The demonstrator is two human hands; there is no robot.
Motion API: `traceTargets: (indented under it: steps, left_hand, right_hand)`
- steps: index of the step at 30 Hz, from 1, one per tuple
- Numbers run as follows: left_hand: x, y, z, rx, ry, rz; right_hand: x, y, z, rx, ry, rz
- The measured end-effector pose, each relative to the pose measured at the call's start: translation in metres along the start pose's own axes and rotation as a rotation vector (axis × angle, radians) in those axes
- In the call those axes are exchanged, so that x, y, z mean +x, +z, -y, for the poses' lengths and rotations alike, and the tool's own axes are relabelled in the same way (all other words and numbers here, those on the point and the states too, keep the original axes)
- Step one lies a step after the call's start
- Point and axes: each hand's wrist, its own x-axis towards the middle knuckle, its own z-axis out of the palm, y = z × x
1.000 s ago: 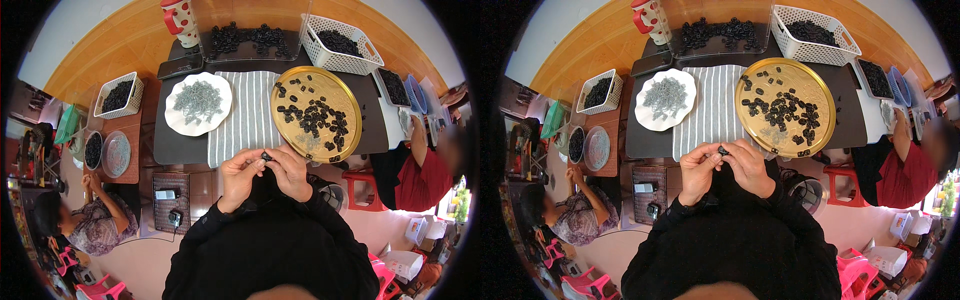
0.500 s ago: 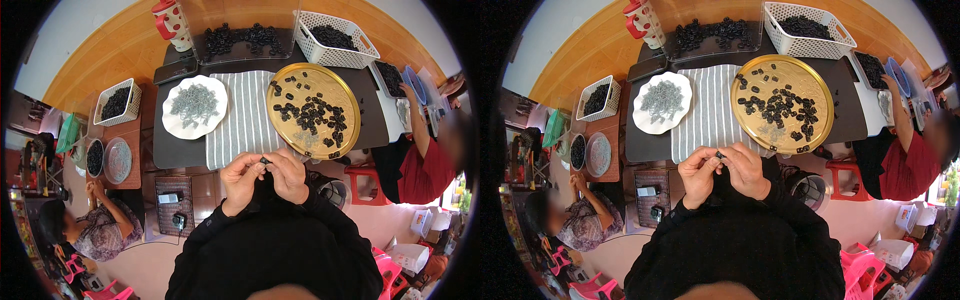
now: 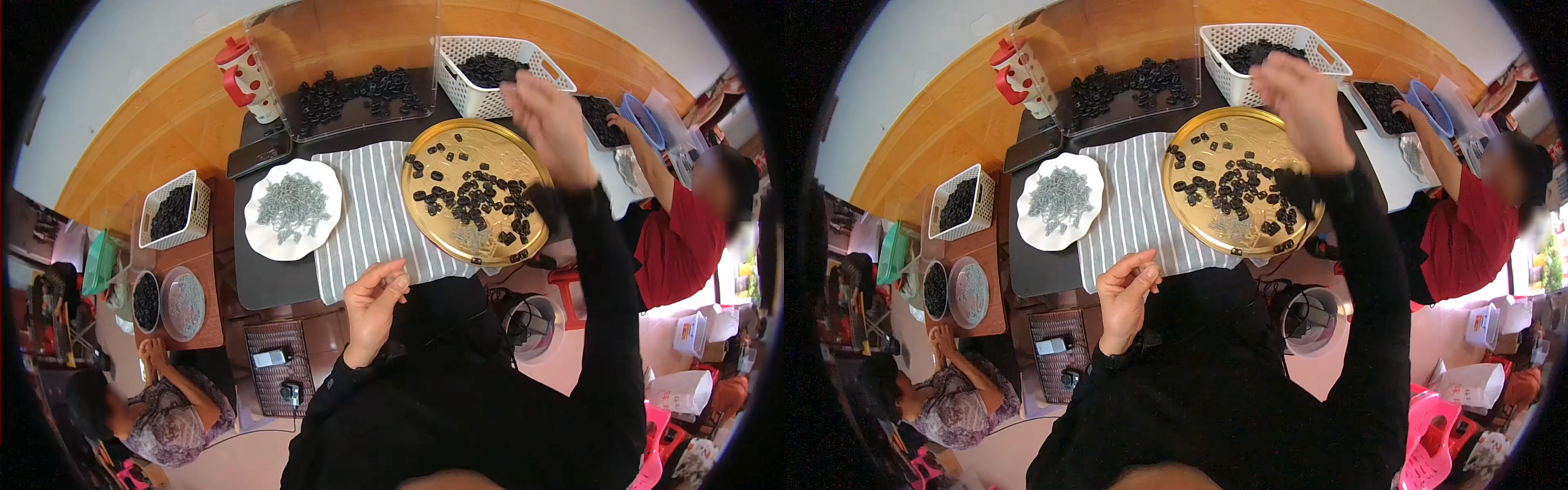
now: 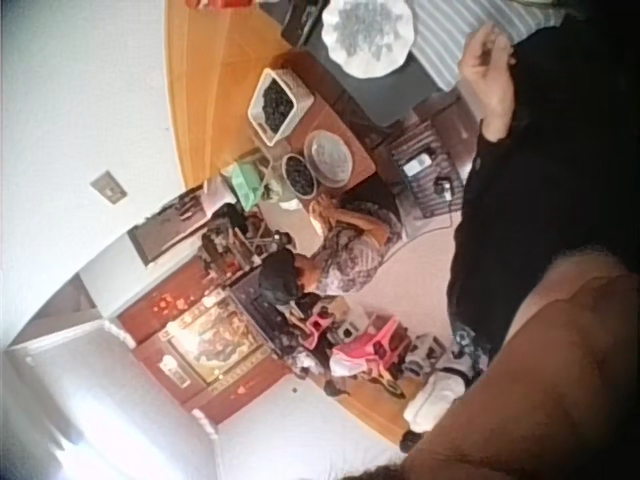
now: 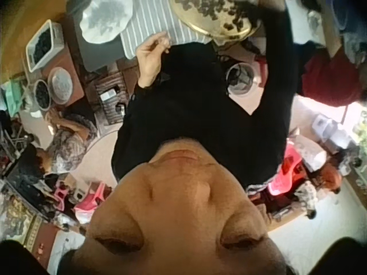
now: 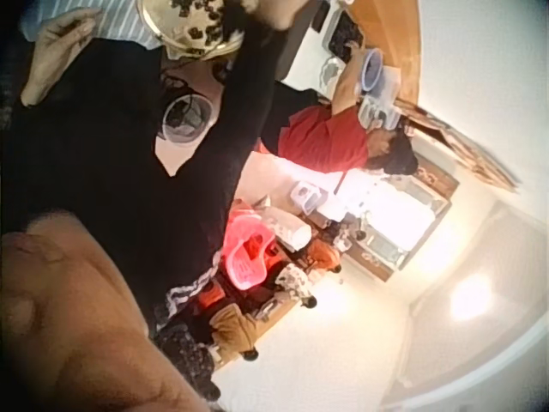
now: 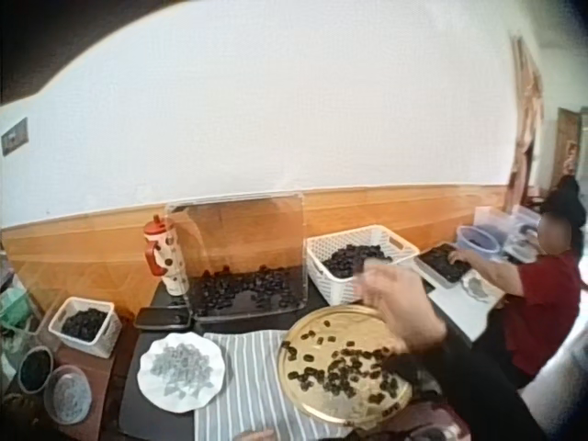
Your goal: The person picks up a black plastic piece and a metal pin by hand, inserts the pin into the piece, and places the assembled unit onto a gold tray, repeating the process several times.
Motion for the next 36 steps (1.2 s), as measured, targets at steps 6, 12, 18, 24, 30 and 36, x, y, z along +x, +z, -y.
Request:
traceTargets:
  steps: [6,12,18,24,30,36]
  left_hand:
    - [0.001,-0.004,0.002,-0.004,-0.030,-0.012]
    - [0.002,-0.008,-0.002,0.066,-0.062,0.000]
    - [0.004,-0.011,0.003,0.083,-0.086,0.042]
    - [0.006,-0.008,0.001,0.106,-0.117,0.051]
    - [0.008,-0.004,-0.001,0.099,-0.088,0.057]
    - [0.014,0.021,-0.002,-0.012,-0.015,-0.007]
  right_hand:
    - [0.027,-0.048,-0.048,-0.483,0.183,0.274]
    - [0.009,-0.028,-0.098,-1.103,-0.016,0.524]
    - [0.010,0.002,-0.124,-1.219,-0.243,0.681]
    - [0.002,0.012,-0.130,-1.349,-0.293,0.741]
    - [-0.012,0.010,-0.100,-0.872,0.048,0.692]
    - [-0.109,0.033,-0.072,-0.161,0.421,0.425]
